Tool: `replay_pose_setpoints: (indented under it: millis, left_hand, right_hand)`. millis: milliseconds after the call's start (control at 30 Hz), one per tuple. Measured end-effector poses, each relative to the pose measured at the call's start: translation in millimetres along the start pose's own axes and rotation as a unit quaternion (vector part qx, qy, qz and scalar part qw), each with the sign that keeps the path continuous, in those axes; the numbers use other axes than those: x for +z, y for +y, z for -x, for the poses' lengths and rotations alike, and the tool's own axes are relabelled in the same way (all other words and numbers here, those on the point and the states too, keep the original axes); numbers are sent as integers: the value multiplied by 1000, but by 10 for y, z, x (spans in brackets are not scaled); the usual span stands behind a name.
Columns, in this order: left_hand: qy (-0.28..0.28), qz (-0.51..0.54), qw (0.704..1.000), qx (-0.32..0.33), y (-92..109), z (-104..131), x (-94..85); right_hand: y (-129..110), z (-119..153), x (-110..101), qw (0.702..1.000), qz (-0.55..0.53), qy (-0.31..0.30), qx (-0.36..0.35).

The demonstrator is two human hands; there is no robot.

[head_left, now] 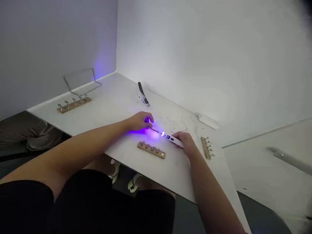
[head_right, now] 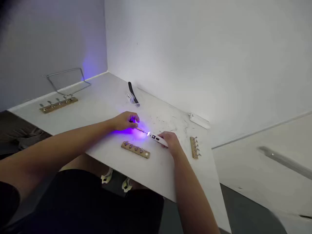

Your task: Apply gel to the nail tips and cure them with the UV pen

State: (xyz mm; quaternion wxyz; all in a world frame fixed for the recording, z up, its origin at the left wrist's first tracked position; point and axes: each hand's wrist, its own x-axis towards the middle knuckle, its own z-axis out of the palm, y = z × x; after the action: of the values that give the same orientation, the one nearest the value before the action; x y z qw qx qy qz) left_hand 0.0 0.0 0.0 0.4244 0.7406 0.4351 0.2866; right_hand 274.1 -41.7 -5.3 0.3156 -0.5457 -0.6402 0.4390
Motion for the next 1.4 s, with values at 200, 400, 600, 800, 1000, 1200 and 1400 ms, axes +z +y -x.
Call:
replay_pose_setpoints:
  millis: [200, 400, 600, 800, 1000, 1200, 1400]
  left_hand:
    - [-10, 37, 999, 8, -34, -25, 22]
    - [-8, 26, 1000, 16, -76, -35, 19]
    - [-4, 8, 1000, 9, -38, -18, 14]
    - [1, 0, 1000, 18, -65, -27, 21]
    - [-18, 40, 999, 20, -144, -56, 37]
    - [-23, 52, 998, 35, -146, -48, 34]
    - [-21, 69, 997, 31, -148, -41, 38]
  right_hand:
    - [-57, 26, 6, 1000, 4, -4, 4]
    - [-92, 40, 14, 1000, 16, -9, -10]
    - [-85, 36, 11, 1000, 14, -16, -4]
    - [-96, 43, 18, 1000, 18, -5, -3]
    - [-49, 30, 8, 1000, 14, -12, -3]
    - [-60, 45, 8, 1000, 13, -19, -17]
    - [-55, 44, 5, 1000, 7, -18, -13]
